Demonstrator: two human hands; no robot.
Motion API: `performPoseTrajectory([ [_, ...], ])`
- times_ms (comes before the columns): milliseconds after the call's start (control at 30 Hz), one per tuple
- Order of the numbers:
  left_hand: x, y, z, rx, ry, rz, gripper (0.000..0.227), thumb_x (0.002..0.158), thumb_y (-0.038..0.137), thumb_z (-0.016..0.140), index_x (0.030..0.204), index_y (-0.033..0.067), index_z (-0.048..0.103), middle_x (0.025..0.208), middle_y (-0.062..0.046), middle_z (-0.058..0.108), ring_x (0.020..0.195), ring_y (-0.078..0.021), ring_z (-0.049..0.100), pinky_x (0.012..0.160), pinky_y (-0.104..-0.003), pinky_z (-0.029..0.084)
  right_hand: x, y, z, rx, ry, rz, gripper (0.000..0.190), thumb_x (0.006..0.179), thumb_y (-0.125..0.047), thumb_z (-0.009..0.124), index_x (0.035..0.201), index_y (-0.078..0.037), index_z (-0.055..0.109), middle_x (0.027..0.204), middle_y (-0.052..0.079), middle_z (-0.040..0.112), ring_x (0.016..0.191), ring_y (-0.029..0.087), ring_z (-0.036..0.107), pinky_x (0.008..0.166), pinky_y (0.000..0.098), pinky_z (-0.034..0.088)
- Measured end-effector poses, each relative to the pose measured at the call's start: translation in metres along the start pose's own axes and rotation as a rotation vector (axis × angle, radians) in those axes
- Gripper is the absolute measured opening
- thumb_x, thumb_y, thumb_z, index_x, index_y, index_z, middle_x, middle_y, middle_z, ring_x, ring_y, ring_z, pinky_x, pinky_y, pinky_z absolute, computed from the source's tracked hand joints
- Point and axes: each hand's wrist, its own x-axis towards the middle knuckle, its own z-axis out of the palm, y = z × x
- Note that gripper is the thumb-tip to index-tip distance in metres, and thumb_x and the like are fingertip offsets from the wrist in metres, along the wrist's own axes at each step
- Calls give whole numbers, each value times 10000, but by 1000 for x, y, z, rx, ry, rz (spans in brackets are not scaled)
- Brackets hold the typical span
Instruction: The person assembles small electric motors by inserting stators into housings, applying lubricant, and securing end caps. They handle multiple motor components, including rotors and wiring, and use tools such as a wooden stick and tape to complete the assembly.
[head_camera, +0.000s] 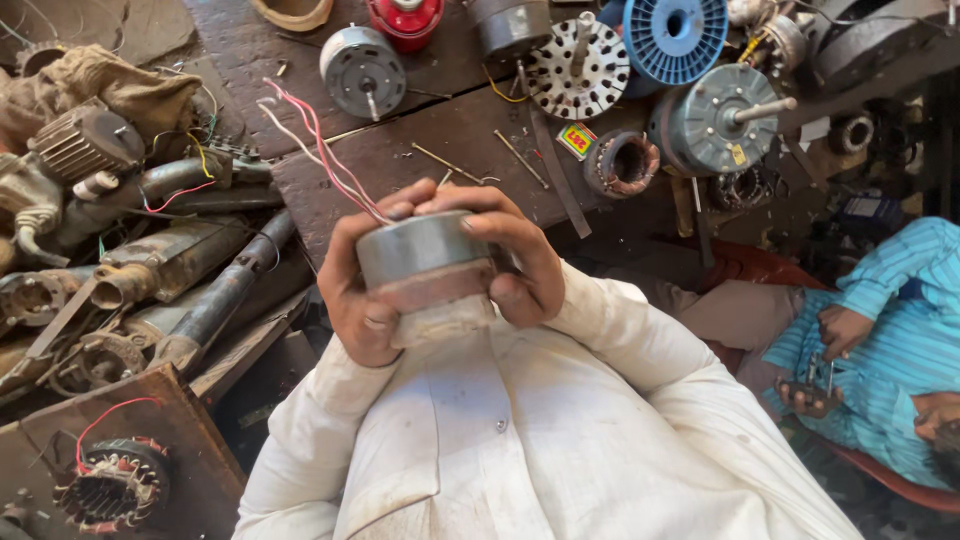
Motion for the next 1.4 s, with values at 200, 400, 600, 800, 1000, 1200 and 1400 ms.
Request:
performPoseTrajectory([
  [200,-6,-15,-19,104,52,36,874,923,739,666,1302,-38,537,1425,-299,604,1375,-369,607,1201,-467,507,5,3,2,-159,-77,37,376,1174,-360,373,1501,-187,443,1485,247,471,1278,333,581,1105,443,519],
  [400,5,-45,-48,-292,257,-124,824,947,702,544,1327,-28,518,1411,-243,611,1272,-325,651,1102,-454,551,25,24,15,-297,-105,267,445,1203,-371,449,1518,-59,491,1517,222,500,1359,352,549,1170,414,441],
  [600,0,-81,-105,-155,555,-69,616,1053,505,567,1192,-95,600,1106,-219,725,1000,-305,728,943,-429,613,50,71,16,-981,141,428,298,1073,-298,623,1232,-46,645,1187,158,699,1086,367,687,934,450,564],
  [800,-1,-96,-135,444,647,26,449,981,294,772,1209,-69,636,1078,-150,699,983,-207,663,914,-349,559,81,129,20,-1268,-31,673,451,892,-424,767,983,-16,597,828,141,708,712,378,705,588,479,548],
  [1000,15,-90,-139,757,564,-23,527,873,286,882,1219,-39,654,1035,-153,739,945,-211,715,892,-357,577,63,150,32,-1681,-179,451,173,1050,-215,635,985,-61,593,735,72,642,661,261,694,557,395,540],
  [1200,18,-82,-136,748,490,-60,577,862,316,889,1246,-34,639,1051,-162,749,965,-212,734,909,-344,581,42,159,20,-1591,20,470,254,1109,-267,574,925,-92,563,691,51,614,581,243,635,516,375,491],
  [1400,16,-87,-140,738,507,-50,579,897,315,868,1280,-43,623,1081,-152,741,987,-213,721,930,-344,572,25,140,22,-21,671,980,328,1112,-240,475,973,27,605,627,14,509,470,121,526,431,276,401],
])
